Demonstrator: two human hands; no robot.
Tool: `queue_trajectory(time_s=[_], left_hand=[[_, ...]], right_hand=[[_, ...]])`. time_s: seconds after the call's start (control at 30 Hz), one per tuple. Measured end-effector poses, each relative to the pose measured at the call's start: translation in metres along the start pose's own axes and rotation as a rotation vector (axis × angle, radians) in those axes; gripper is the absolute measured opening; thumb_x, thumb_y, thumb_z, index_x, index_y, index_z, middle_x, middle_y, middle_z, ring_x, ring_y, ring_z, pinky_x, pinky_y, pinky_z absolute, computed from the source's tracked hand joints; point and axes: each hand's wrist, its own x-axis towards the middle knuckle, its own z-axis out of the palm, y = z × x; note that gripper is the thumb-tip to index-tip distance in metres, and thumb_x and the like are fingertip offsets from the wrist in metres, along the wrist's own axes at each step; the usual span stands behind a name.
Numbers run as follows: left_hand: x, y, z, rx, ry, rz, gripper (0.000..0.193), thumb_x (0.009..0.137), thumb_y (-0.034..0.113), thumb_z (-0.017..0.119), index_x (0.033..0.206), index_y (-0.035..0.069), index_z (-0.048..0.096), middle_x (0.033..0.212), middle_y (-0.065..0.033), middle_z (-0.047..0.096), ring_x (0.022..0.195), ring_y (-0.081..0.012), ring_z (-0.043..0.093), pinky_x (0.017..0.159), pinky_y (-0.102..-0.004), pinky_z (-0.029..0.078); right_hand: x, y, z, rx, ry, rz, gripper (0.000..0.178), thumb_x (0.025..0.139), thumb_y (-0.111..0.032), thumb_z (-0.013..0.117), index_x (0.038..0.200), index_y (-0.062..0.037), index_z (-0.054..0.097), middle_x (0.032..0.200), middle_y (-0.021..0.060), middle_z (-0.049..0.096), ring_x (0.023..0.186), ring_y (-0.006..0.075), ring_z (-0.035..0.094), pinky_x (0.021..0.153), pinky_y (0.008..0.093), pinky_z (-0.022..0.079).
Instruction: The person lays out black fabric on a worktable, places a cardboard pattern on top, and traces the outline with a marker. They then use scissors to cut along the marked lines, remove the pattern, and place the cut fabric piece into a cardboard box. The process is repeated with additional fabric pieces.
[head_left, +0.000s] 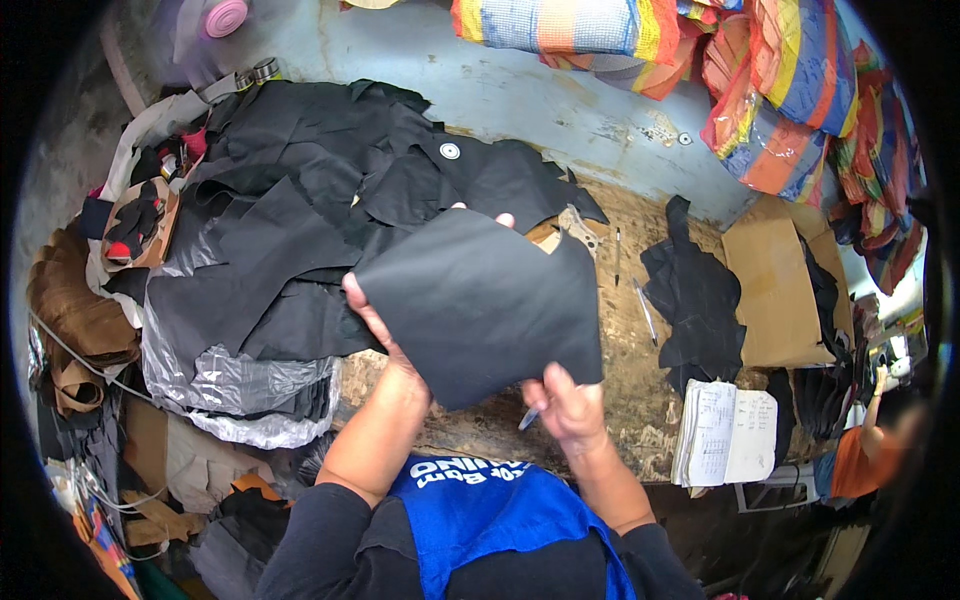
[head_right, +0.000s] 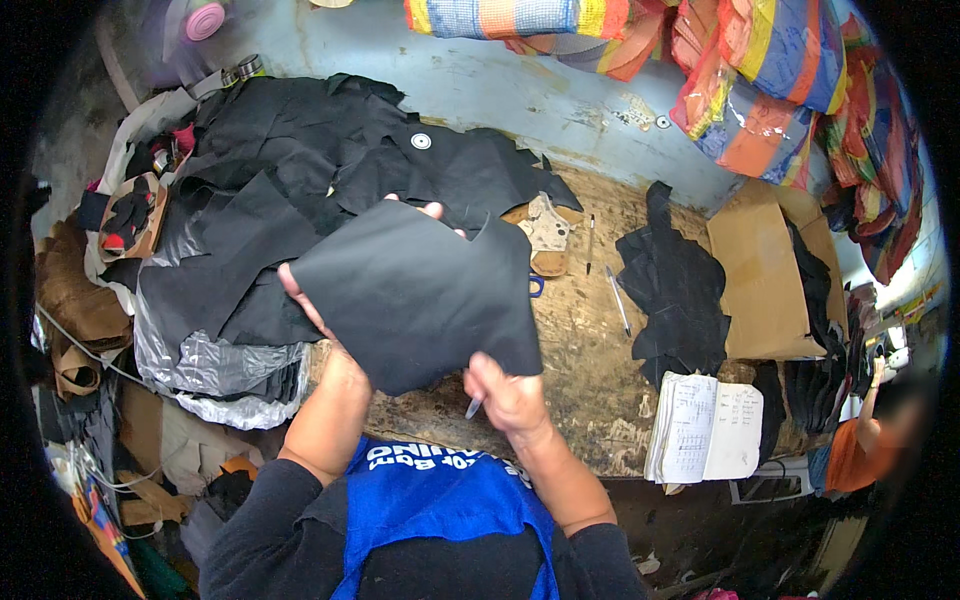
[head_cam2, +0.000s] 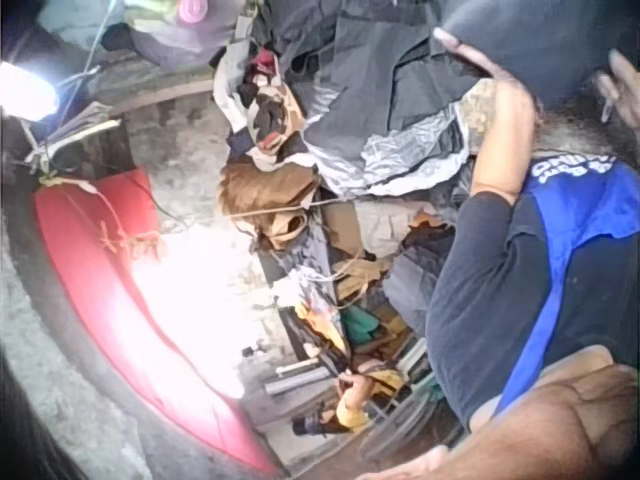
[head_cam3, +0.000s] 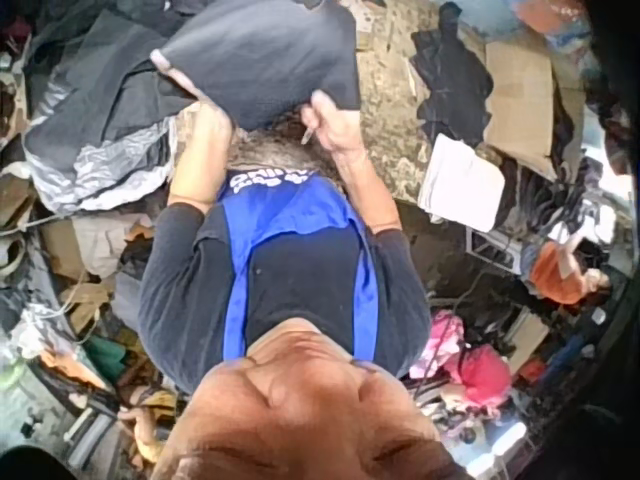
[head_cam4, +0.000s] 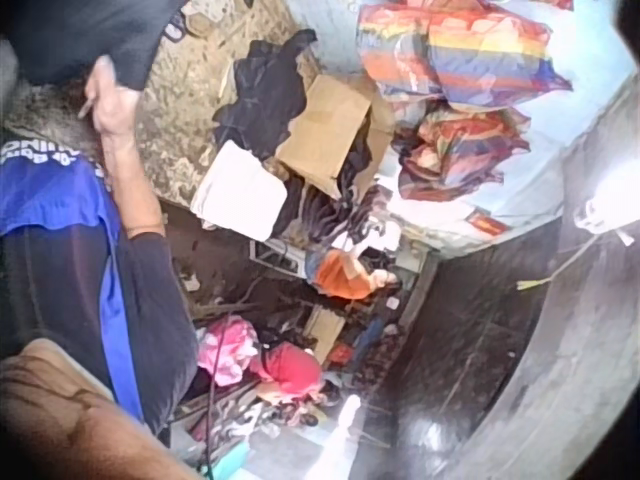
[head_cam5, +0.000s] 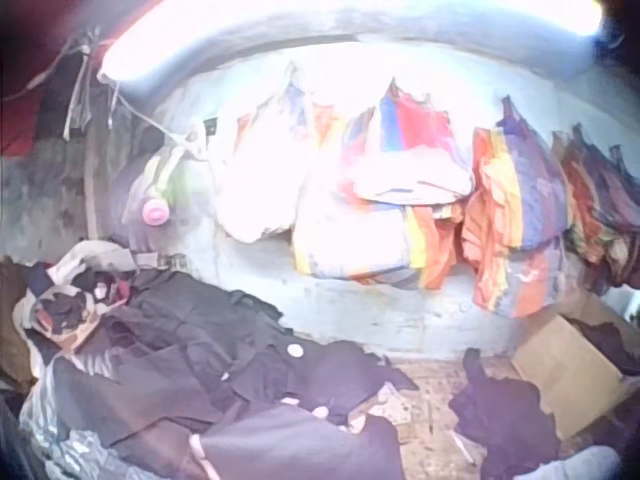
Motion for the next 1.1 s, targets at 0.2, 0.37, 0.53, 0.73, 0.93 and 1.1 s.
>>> queue_trajectory(time_s=[0.2, 0.37, 0.53, 0.73, 0.93, 1.1], left_hand=[[-0.007, 0.030, 0.003, 0.139, 0.119, 0.086, 0.096, 0.079, 0.058, 0.057, 0.147, 0.009, 0.011, 0.150, -0.0231, 0.013, 0.135, -0.0371, 0.026, 0.109, -0.0499, 0.025], [-0.016, 0.032, -0.002, 0.292, 0.189, 0.130, 0.059, 0.092, 0.018, 0.051, 0.144, 0.008, 0.023, 0.142, -0.0212, 0.035, 0.127, -0.0324, 0.041, 0.104, -0.0455, 0.035], [-0.031, 0.040, -0.018, 0.153, 0.252, 0.012, 0.037, 0.091, 0.009, 0.051, 0.126, -0.002, 0.045, 0.122, -0.0171, 0.055, 0.110, -0.0294, 0.057, 0.095, -0.0426, 0.045], [-0.043, 0.049, -0.022, 0.318, 0.313, -0.017, 0.037, 0.088, 0.003, 0.052, 0.124, -0.006, 0.046, 0.118, -0.0192, 0.056, 0.108, -0.0314, 0.058, 0.094, -0.0430, 0.047], [-0.043, 0.049, -0.001, 0.719, 0.371, -0.070, 0.073, 0.078, 0.002, 0.060, 0.141, -0.003, 0.022, 0.128, -0.0208, 0.049, 0.117, -0.0333, 0.051, 0.102, -0.0433, 0.038], [-0.034, 0.056, 0.008, 1.185, 0.154, 0.074, 0.114, 0.063, 0.006, 0.074, 0.146, 0.004, -0.004, 0.134, -0.0200, 0.042, 0.125, -0.0313, 0.042, 0.104, -0.0416, 0.034]], right_hand=[[0.008, -0.051, 0.003, -0.230, 0.149, -0.021, 0.032, 0.083, 0.003, 0.060, 0.113, -0.0035, 0.052, 0.085, 0.0039, 0.058, 0.058, 0.0057, 0.049, 0.039, 0.0166, 0.033], [-0.001, -0.062, -0.003, -0.278, 0.187, -0.041, 0.035, 0.082, 0.006, 0.060, 0.114, -0.0027, 0.052, 0.083, 0.0041, 0.057, 0.056, 0.0054, 0.047, 0.039, 0.0168, 0.033], [0.000, -0.072, -0.007, -0.274, 0.114, -0.153, 0.034, 0.083, -0.009, 0.065, 0.114, -0.0002, 0.053, 0.081, 0.0030, 0.057, 0.054, 0.0053, 0.046, 0.038, 0.0183, 0.033], [0.000, -0.085, -0.013, -0.745, 0.142, -0.466, 0.033, 0.082, -0.014, 0.071, 0.106, 0.0047, 0.059, 0.097, 0.0082, 0.064, 0.089, 0.0131, 0.058, 0.082, 0.0272, 0.045], [-0.004, -0.091, -0.025, -0.588, 0.232, -0.434, 0.027, 0.083, -0.011, 0.069, 0.104, 0.0022, 0.059, 0.094, 0.0065, 0.063, 0.074, 0.0100, 0.057, 0.063, 0.0227, 0.047], [-0.009, -0.092, -0.028, -0.372, 0.335, -0.401, 0.032, 0.082, -0.001, 0.065, 0.112, -0.0012, 0.052, 0.091, 0.0063, 0.061, 0.056, 0.0040, 0.049, 0.038, 0.0165, 0.037]])
